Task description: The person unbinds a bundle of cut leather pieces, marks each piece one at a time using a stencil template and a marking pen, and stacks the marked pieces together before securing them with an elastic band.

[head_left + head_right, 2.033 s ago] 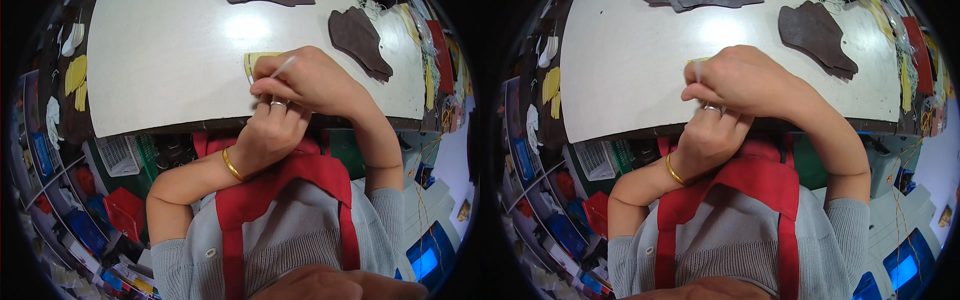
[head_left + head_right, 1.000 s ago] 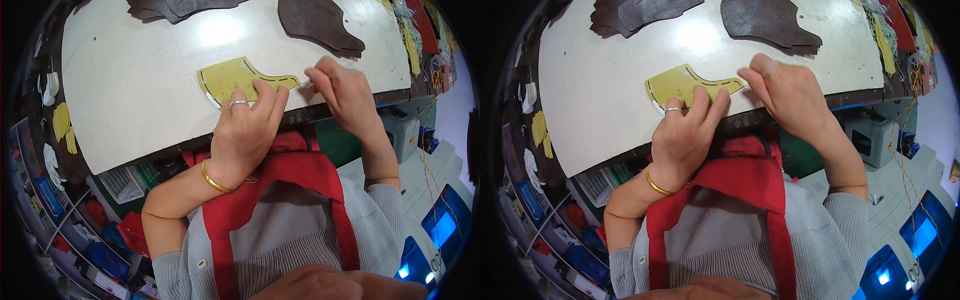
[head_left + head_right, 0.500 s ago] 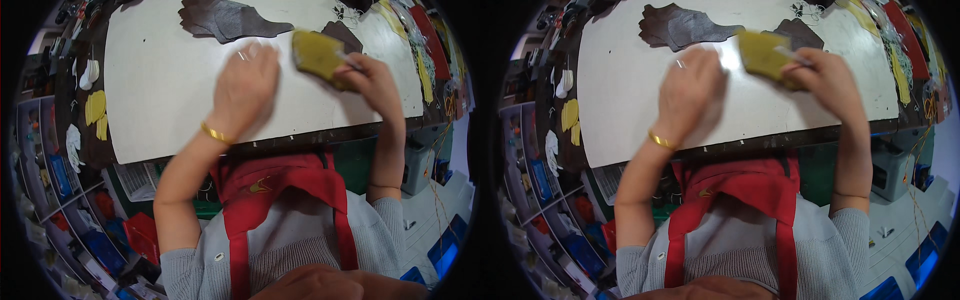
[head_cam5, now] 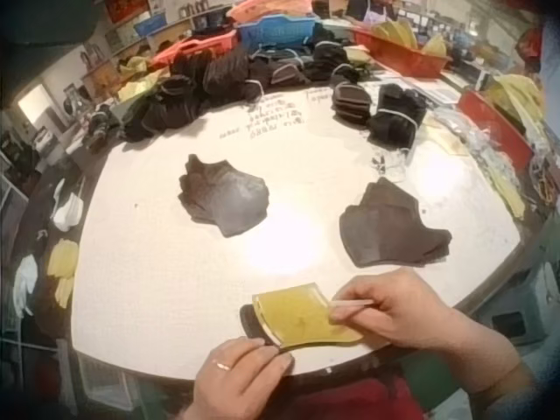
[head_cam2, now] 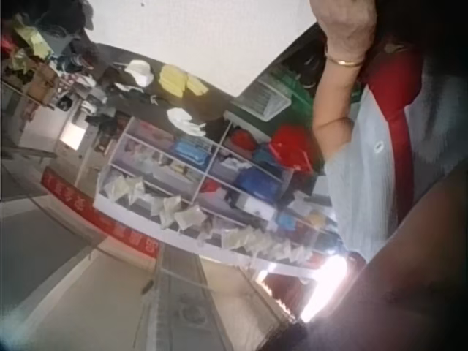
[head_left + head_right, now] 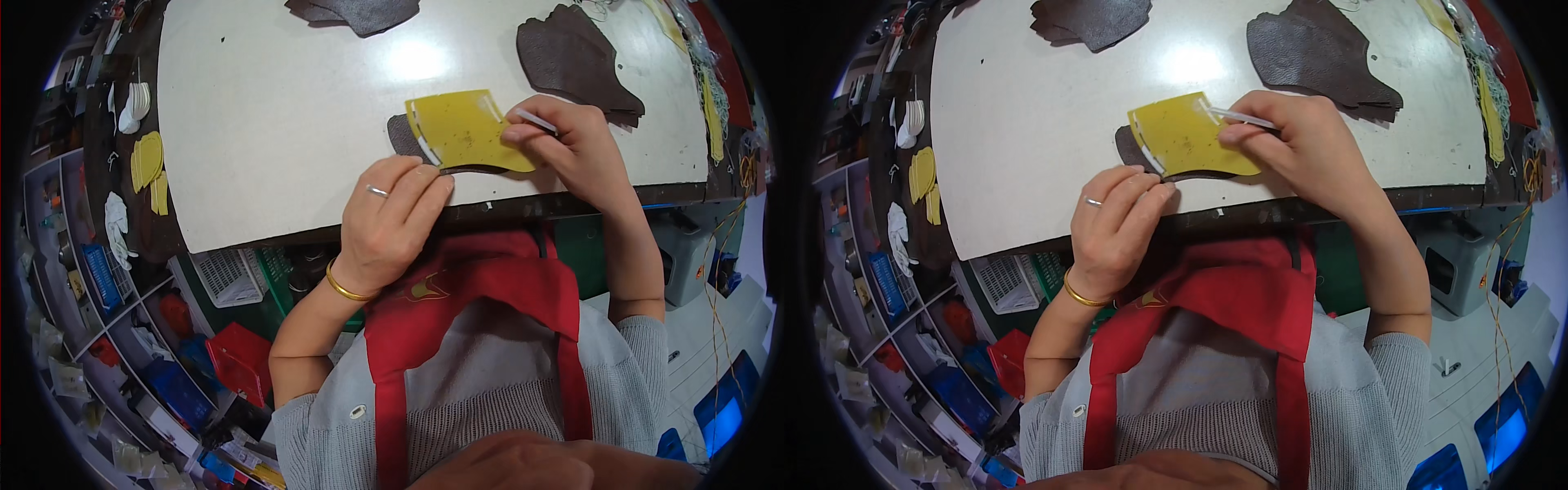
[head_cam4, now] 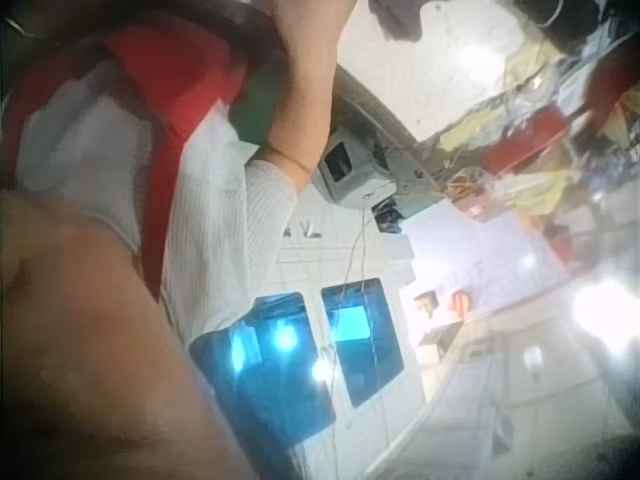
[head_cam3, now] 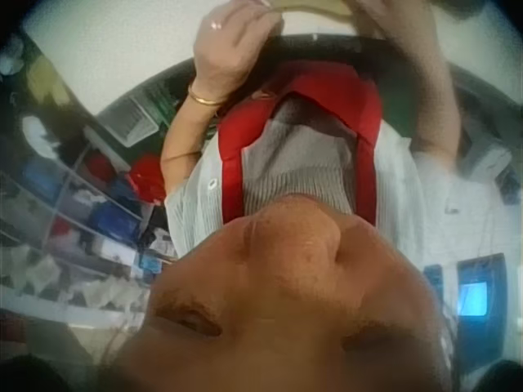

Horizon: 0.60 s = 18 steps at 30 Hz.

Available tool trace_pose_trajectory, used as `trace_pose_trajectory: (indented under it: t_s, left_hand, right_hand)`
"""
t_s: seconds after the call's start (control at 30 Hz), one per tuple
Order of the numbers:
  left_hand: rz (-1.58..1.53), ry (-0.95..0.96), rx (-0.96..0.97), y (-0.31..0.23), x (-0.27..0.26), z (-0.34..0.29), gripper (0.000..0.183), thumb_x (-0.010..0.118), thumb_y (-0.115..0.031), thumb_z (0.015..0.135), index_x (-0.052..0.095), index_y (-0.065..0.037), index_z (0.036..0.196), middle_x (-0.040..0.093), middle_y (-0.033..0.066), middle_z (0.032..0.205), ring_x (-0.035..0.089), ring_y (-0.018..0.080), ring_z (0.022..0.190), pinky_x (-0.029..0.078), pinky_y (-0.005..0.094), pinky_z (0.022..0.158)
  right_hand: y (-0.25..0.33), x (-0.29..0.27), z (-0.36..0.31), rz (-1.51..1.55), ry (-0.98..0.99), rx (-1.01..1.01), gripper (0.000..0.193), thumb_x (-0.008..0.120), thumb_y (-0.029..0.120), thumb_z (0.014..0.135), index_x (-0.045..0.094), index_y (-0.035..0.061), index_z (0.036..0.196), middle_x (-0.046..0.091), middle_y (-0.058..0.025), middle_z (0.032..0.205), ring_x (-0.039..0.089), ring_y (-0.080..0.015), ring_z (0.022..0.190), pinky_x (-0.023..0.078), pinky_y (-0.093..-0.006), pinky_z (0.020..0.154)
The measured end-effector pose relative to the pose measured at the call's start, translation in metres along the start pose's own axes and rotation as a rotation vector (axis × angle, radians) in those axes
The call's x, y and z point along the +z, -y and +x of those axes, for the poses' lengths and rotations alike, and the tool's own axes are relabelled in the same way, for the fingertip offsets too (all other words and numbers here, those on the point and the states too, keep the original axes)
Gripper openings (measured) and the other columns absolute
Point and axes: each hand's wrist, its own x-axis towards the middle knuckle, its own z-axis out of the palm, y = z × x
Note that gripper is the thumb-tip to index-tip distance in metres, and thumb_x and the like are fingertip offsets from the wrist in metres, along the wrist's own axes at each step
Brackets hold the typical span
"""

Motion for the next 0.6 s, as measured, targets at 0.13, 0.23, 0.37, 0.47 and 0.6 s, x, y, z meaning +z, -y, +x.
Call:
trace_pose_trajectory:
  t_s: [0.13, 0.23, 0.37, 0.47, 0.6]
  left_hand:
    - [-0.023, -0.073, -0.112, 0.003, 0.003, -0.012, 0.028, 0.075, 0.004, 0.074, 0.071, 0.000, 0.101, 0.070, 0.0121, 0.101, 0.069, 0.0319, 0.095, 0.059, 0.0377, 0.077]
    - [-0.031, -0.082, -0.128, 0.001, 0.005, -0.011, 0.028, 0.074, 0.005, 0.075, 0.071, 0.000, 0.103, 0.070, 0.0126, 0.102, 0.070, 0.0321, 0.094, 0.060, 0.0372, 0.077]
    - [0.014, -0.058, -0.116, -0.002, 0.004, -0.008, 0.033, 0.070, 0.004, 0.076, 0.071, -0.001, 0.108, 0.070, 0.0122, 0.104, 0.069, 0.0299, 0.095, 0.060, 0.0360, 0.077]
    - [0.092, 0.048, -0.122, -0.009, -0.001, -0.001, 0.037, 0.067, 0.000, 0.076, 0.071, -0.002, 0.112, 0.069, 0.0101, 0.108, 0.068, 0.0272, 0.095, 0.059, 0.0343, 0.076]
    - [0.257, 0.164, -0.065, -0.010, -0.002, 0.006, 0.039, 0.066, -0.006, 0.075, 0.069, -0.002, 0.114, 0.062, 0.0078, 0.101, 0.063, 0.0230, 0.089, 0.057, 0.0288, 0.070]
  right_hand:
    - [0.006, 0.013, 0.013, -0.125, 0.149, -0.003, 0.018, 0.071, 0.014, 0.091, 0.070, -0.0020, 0.098, 0.067, -0.0092, 0.074, 0.062, -0.0129, 0.066, 0.050, -0.0283, 0.065]
    - [0.004, 0.020, 0.011, -0.185, 0.133, 0.010, 0.018, 0.071, 0.015, 0.090, 0.070, -0.0017, 0.097, 0.067, -0.0097, 0.073, 0.063, -0.0145, 0.066, 0.050, -0.0298, 0.064]
    - [0.005, 0.020, 0.014, -0.234, 0.122, -0.065, 0.018, 0.071, 0.017, 0.091, 0.070, -0.0009, 0.096, 0.067, -0.0110, 0.073, 0.064, -0.0141, 0.066, 0.050, -0.0305, 0.064]
    - [0.004, 0.019, 0.016, -0.265, 0.103, -0.048, 0.022, 0.073, 0.025, 0.089, 0.072, 0.0045, 0.095, 0.068, -0.0167, 0.075, 0.068, -0.0356, 0.071, 0.052, -0.0415, 0.064]
    - [-0.001, -0.003, 0.015, -0.173, 0.130, 0.075, 0.024, 0.075, 0.025, 0.087, 0.072, 0.0038, 0.097, 0.072, -0.0147, 0.079, 0.071, -0.0318, 0.073, 0.054, -0.0383, 0.067]
